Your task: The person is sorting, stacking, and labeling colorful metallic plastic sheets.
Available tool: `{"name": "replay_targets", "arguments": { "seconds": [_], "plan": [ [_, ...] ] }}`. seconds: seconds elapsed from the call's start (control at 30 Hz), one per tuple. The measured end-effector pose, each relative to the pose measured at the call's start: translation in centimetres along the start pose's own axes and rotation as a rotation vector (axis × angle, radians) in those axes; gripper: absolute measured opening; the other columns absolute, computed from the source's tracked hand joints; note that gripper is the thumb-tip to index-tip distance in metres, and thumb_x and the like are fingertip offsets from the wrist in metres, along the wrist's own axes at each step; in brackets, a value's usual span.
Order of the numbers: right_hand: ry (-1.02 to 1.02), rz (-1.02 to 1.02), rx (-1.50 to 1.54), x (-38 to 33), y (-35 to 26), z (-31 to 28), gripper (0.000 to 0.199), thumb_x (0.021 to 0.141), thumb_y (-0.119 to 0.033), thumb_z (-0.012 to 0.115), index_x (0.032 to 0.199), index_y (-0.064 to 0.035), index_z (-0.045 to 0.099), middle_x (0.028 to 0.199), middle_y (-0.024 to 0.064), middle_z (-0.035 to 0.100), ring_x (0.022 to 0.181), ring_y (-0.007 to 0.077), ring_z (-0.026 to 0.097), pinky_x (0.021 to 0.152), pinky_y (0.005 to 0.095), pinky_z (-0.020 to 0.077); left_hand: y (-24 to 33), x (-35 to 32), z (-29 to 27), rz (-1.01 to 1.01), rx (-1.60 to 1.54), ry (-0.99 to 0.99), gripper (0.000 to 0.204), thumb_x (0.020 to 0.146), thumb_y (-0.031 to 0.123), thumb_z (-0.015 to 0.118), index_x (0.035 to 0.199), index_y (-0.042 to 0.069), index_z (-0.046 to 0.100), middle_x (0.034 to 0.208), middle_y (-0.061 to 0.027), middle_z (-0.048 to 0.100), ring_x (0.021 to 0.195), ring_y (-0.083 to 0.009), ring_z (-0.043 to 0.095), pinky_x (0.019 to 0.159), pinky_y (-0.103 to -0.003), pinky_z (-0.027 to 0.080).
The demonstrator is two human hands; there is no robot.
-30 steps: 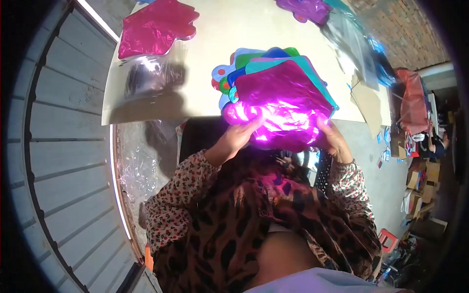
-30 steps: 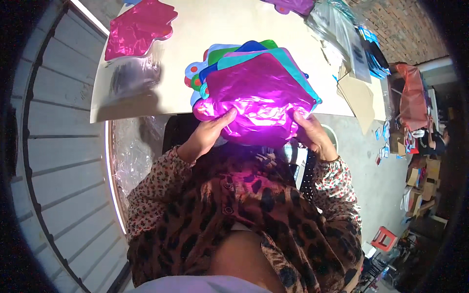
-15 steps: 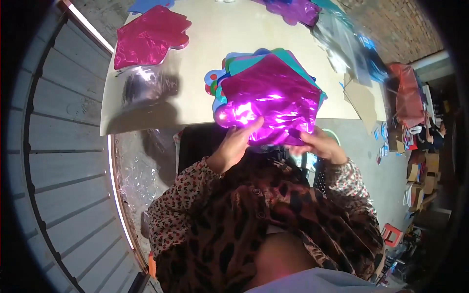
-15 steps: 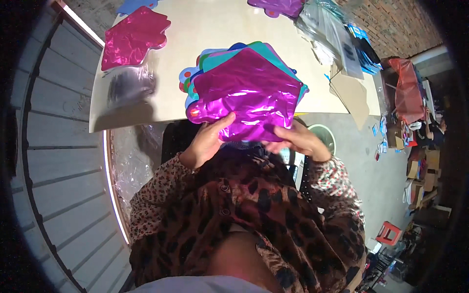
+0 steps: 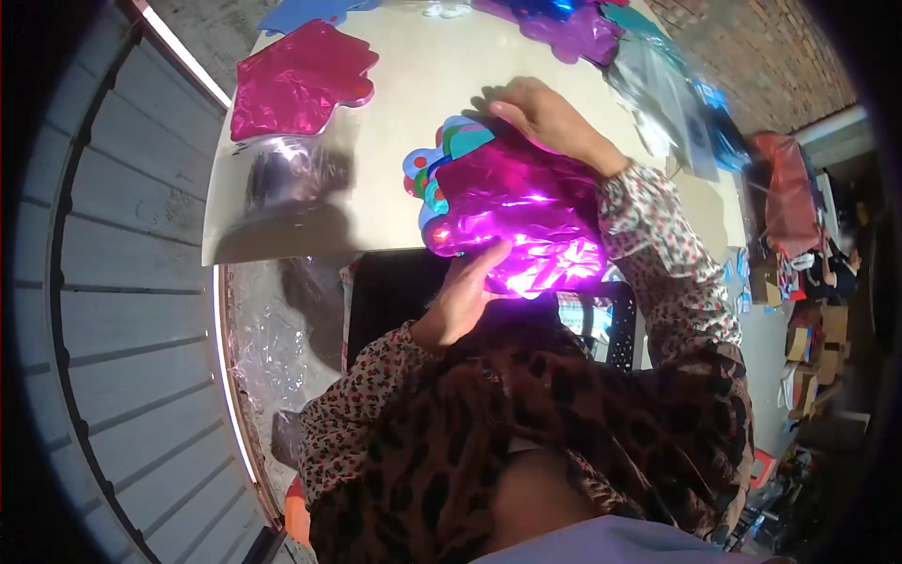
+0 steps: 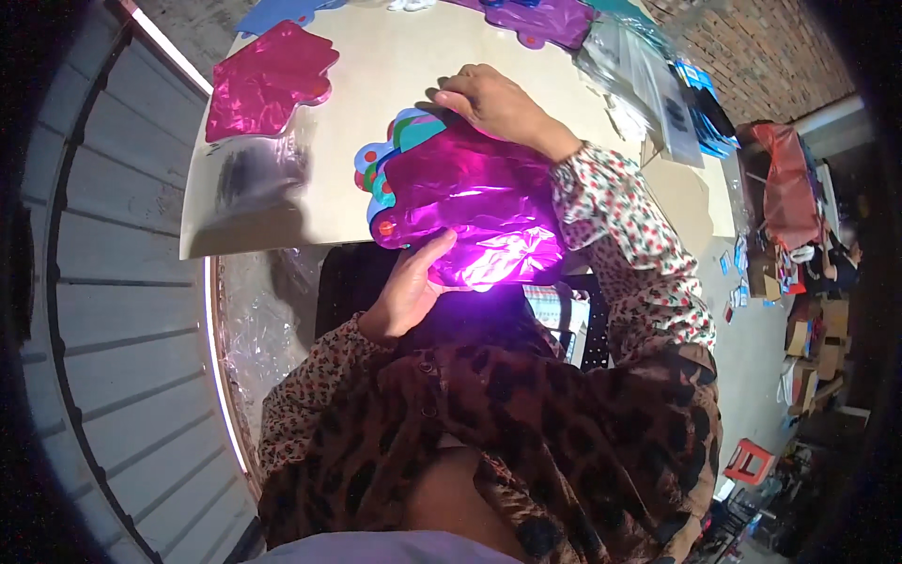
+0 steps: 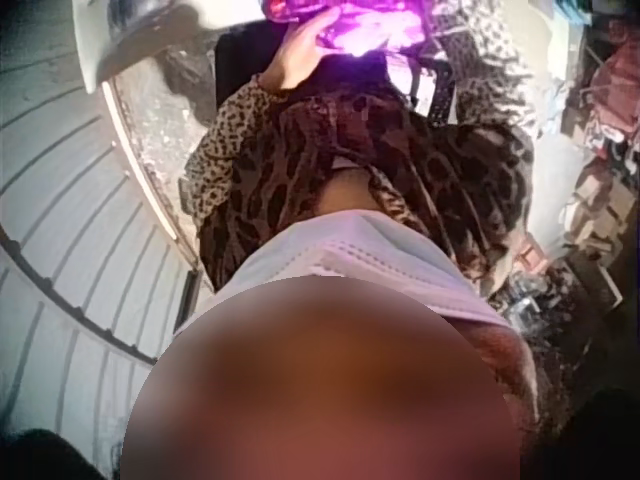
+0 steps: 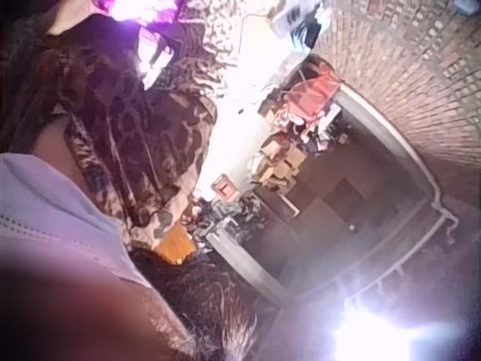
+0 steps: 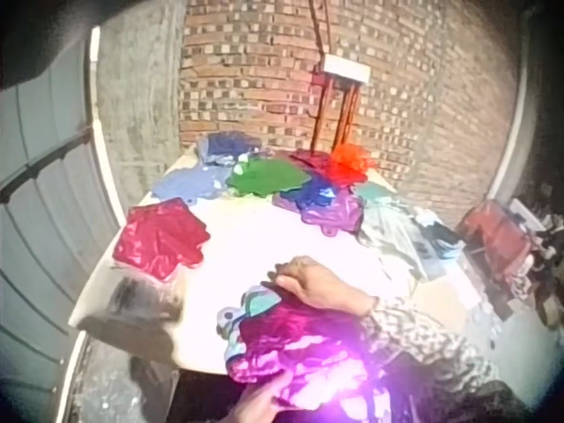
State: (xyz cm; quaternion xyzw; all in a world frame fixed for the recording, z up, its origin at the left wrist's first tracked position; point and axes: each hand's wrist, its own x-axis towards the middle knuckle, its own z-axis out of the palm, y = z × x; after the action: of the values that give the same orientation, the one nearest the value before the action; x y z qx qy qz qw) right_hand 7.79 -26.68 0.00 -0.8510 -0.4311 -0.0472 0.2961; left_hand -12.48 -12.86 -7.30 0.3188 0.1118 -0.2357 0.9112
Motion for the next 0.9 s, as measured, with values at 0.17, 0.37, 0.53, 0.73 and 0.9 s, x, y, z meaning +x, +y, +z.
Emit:
{"name": "replay_targets", "arguments": {
  "seconds": [0.17, 0.37, 0.53, 0.73, 0.9],
  "plan": [
    [-0.058, -0.036, -0.267, 0.8, 2.0, 0.4, 0.03, 0.09, -0.03, 0.05, 0.097, -0.0043, 0.064, 0.091, 0.0141, 0.062, 0.088, 0.0315, 0.055, 0.079, 0.0388, 0.0444, 0.2, -0.7, 0.0, 0.05, -0.068, -0.029, 0.031, 0.093, 0.021, 0.05, 0.121, 0.007, 0.049, 0.119, -0.0058, 0.053, 0.108, -0.0185, 0.054, 0.084, -0.043, 0.05],
    [-0.031, -0.072, -0.308, 0.3, 0.0, 0.6, 0.029, 0.089, -0.031, 0.051, 0.097, -0.0052, 0.063, 0.091, 0.0124, 0.063, 0.089, 0.0304, 0.057, 0.079, 0.0391, 0.045, -0.4, -1.3, 0.5, 0.049, -0.108, -0.018, 0.031, 0.093, 0.02, 0.049, 0.12, 0.004, 0.049, 0.118, -0.0063, 0.052, 0.107, -0.018, 0.053, 0.086, -0.039, 0.049],
    [-0.11, -0.08, -0.146, 0.2, -2.7, 2.1, 0.03, 0.089, -0.031, 0.052, 0.098, -0.0045, 0.063, 0.093, 0.0115, 0.063, 0.088, 0.0319, 0.058, 0.078, 0.0383, 0.0463, -1.3, -1.9, 0.4, 0.377, 0.263, 0.004, 0.029, 0.092, 0.015, 0.05, 0.119, 0.004, 0.048, 0.117, -0.0062, 0.053, 0.106, -0.0176, 0.054, 0.088, -0.035, 0.048],
    [-0.233, 0.013, 0.135, 0.1, -3.8, 1.3, 0.031, 0.089, -0.028, 0.053, 0.104, -0.0012, 0.06, 0.091, 0.0133, 0.064, 0.083, 0.0263, 0.061, 0.075, 0.0345, 0.0484, -2.6, -3.1, 0.2, 0.343, 0.103, 0.23, 0.029, 0.093, 0.016, 0.047, 0.12, 0.005, 0.047, 0.115, -0.0056, 0.053, 0.104, -0.016, 0.054, 0.086, -0.032, 0.047],
    [-0.161, 0.196, 0.436, -3.9, -4.8, -3.6, 0.031, 0.092, -0.026, 0.05, 0.097, 0.0025, 0.062, 0.084, 0.0107, 0.064, 0.076, 0.0157, 0.061, 0.067, 0.028, 0.0493, 0.5, -2.7, 0.0, 0.241, -0.116, 0.147, 0.031, 0.094, 0.019, 0.044, 0.124, 0.007, 0.044, 0.117, -0.0061, 0.052, 0.105, -0.0171, 0.054, 0.084, -0.036, 0.048]
  ]
}}
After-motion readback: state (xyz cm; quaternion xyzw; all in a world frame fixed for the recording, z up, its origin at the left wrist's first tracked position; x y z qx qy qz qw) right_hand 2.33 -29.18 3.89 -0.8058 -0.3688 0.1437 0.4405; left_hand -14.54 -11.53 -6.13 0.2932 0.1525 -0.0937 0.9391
